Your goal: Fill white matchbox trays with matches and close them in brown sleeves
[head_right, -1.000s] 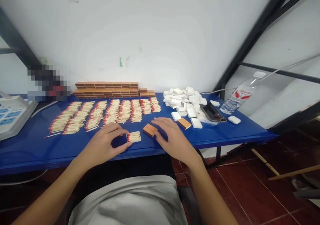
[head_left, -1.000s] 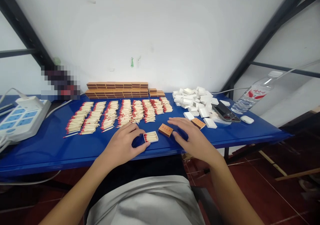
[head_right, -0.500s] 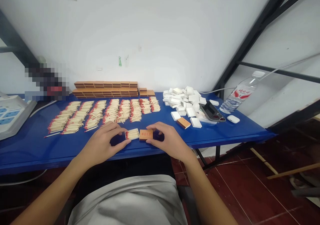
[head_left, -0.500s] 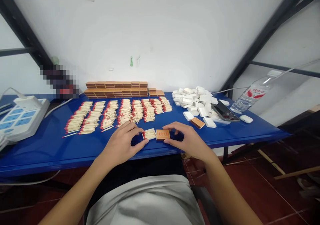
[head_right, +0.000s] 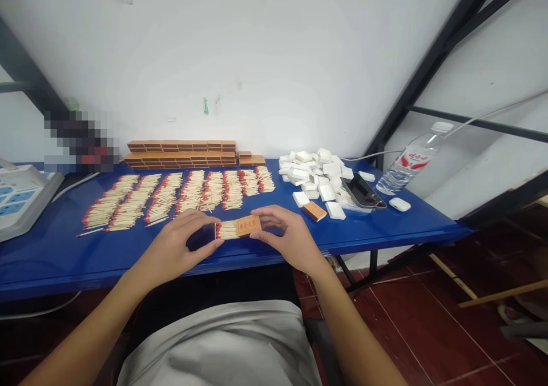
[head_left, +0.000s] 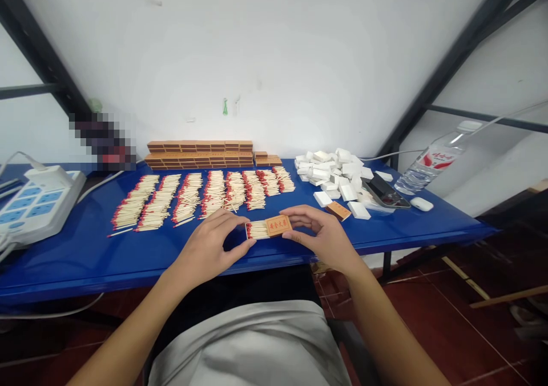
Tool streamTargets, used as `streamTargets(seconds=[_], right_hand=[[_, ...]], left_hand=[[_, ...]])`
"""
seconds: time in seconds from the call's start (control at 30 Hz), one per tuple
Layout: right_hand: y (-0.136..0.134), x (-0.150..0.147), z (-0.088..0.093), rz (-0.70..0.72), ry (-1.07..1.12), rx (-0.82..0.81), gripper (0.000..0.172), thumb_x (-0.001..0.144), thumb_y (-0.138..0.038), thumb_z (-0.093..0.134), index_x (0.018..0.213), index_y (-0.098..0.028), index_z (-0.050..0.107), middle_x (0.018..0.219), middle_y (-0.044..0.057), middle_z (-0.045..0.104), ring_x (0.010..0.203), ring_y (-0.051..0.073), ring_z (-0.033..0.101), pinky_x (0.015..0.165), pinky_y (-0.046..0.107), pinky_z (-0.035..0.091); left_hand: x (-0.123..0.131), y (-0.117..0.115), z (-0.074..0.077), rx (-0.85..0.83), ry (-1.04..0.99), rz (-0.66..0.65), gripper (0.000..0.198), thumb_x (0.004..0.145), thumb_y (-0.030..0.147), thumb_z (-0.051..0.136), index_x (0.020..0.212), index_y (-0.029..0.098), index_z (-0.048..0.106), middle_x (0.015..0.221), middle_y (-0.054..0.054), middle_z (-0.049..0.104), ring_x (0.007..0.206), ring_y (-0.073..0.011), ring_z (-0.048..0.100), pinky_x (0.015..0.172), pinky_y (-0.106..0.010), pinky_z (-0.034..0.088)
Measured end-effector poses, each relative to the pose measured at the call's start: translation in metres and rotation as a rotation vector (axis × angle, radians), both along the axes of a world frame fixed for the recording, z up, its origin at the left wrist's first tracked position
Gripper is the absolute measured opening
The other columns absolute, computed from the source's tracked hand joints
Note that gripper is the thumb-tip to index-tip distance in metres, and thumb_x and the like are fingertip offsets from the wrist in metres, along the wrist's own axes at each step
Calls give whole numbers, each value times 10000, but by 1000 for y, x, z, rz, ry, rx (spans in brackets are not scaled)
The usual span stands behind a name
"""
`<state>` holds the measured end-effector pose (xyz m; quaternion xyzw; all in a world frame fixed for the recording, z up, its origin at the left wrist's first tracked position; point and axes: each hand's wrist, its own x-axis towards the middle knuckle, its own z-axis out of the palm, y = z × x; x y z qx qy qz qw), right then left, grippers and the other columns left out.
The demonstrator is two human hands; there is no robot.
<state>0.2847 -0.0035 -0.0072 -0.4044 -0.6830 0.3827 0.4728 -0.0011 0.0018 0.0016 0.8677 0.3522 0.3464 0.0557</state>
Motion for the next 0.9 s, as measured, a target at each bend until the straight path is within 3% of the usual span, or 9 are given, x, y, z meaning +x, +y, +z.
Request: streamTargets(seconds=[0.23,0.73,0.9], right_hand=[[-2,-7,1,48,143,-80,457,833,-398,916,1229,-243,749,1197,79,807,1131,275,775,1051,459,638],[-2,-2,3,54,134,-114,462,809,-394,934,1208,-234,764,1083,72,826,993,251,785,952,432,656],[-3,-4,2,50,169,-99,469,798,-387,942,1204,-234,764,1125,79,818,1038,264,780,971,439,651]], left_hand=[[-1,1,-3,0,-24,-7,299,1025,370,714,1288,231,686,1135,-76,767,1072,-246,706,972,-405,570],[-4,0,-3,40,-114,4,276,1031,347,709,1273,214,704,1141,-82,774,1056,-232,731,967,-387,583],[-3,1,-3,47,-108,-15,292,1021,346,726,1280,214,708,1131,-83,770,1041,-230,723,961,-394,586]])
